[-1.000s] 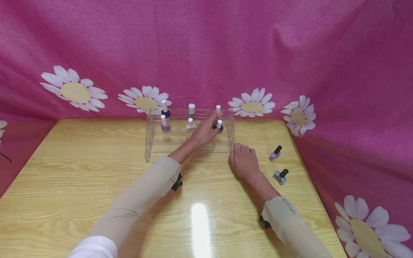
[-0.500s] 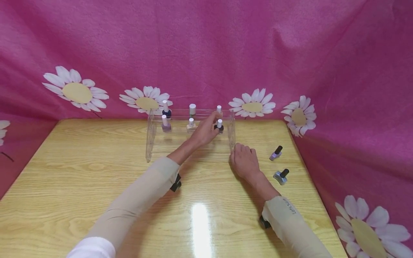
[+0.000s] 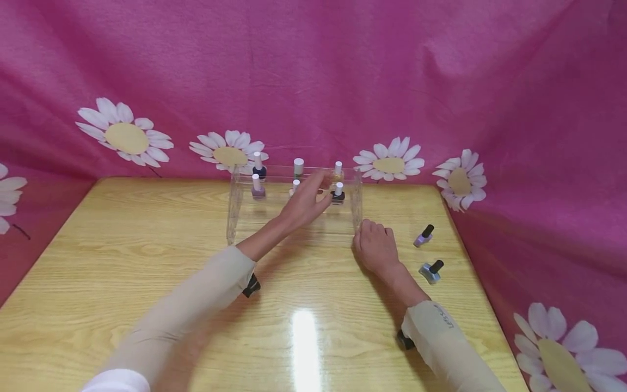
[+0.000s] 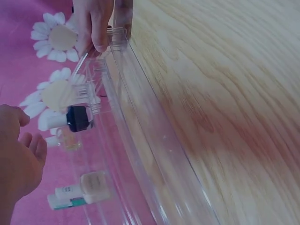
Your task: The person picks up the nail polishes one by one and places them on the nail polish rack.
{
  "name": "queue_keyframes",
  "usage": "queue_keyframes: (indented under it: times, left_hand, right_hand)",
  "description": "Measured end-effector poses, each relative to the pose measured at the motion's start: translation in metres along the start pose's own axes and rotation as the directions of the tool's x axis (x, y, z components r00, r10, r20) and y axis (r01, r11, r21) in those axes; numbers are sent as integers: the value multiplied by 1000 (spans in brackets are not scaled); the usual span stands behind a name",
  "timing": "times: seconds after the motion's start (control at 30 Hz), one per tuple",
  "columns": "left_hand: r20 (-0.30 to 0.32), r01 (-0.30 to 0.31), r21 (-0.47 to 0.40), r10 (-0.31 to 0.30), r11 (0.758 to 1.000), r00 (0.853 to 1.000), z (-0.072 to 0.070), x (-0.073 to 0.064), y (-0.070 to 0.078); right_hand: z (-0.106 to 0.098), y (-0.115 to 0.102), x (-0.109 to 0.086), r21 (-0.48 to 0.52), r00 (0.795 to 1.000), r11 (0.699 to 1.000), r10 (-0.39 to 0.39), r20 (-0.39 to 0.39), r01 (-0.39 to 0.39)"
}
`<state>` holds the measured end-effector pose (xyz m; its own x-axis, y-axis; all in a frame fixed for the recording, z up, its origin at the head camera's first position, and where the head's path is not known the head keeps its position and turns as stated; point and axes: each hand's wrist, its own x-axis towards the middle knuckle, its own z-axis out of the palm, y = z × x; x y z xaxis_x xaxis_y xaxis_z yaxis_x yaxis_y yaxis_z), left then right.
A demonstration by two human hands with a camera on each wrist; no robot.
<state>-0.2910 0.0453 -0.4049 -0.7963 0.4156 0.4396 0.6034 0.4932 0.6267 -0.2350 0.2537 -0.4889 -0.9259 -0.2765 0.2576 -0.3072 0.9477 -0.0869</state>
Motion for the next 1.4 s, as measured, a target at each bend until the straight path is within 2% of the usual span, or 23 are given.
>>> queue_keyframes:
  times: [0.13, 0.27, 0.4, 0.53, 0.67, 0.77, 0.97, 1.23, 1.4]
  left_hand:
    - [29, -50, 20, 49, 999, 998, -15, -18, 1]
    - [69, -57, 65, 52, 996, 996, -32, -37, -4]
    - [89, -50, 136, 38, 989, 995, -49, -55, -15]
    - [91, 1, 209, -20, 978, 996, -65, -75, -28]
    - [74, 85, 222, -103, 971, 992, -79, -96, -43]
    - [63, 130, 263, -151, 956, 987, -90, -110, -55]
    - [48, 206, 416, -248, 886, 968, -106, -131, -74]
    - [43, 174, 595, -248, 784, 968, -112, -139, -88]
    - [49, 192, 643, -290, 742, 956, -109, -141, -97]
  right_hand:
    - [0, 0, -1, 1, 1000, 1000, -1, -10, 1]
    - [-2, -1, 0, 0, 999, 1000, -15, -32, 15]
    - [-5, -2, 0, -8, 998, 1000, -22, -51, 21]
    - [-5, -2, 0, -9, 999, 1000, -16, -39, 15]
    - [-3, -2, 0, -1, 1000, 1000, 1, -12, -1]
    - [0, 1, 0, -3, 1000, 1000, 15, 12, -15]
    - [4, 3, 0, -2, 1000, 1000, 18, 18, -18]
    - [4, 2, 0, 6, 1000, 1000, 14, 2, -14]
    - [4, 2, 0, 10, 1000, 1000, 16, 13, -16]
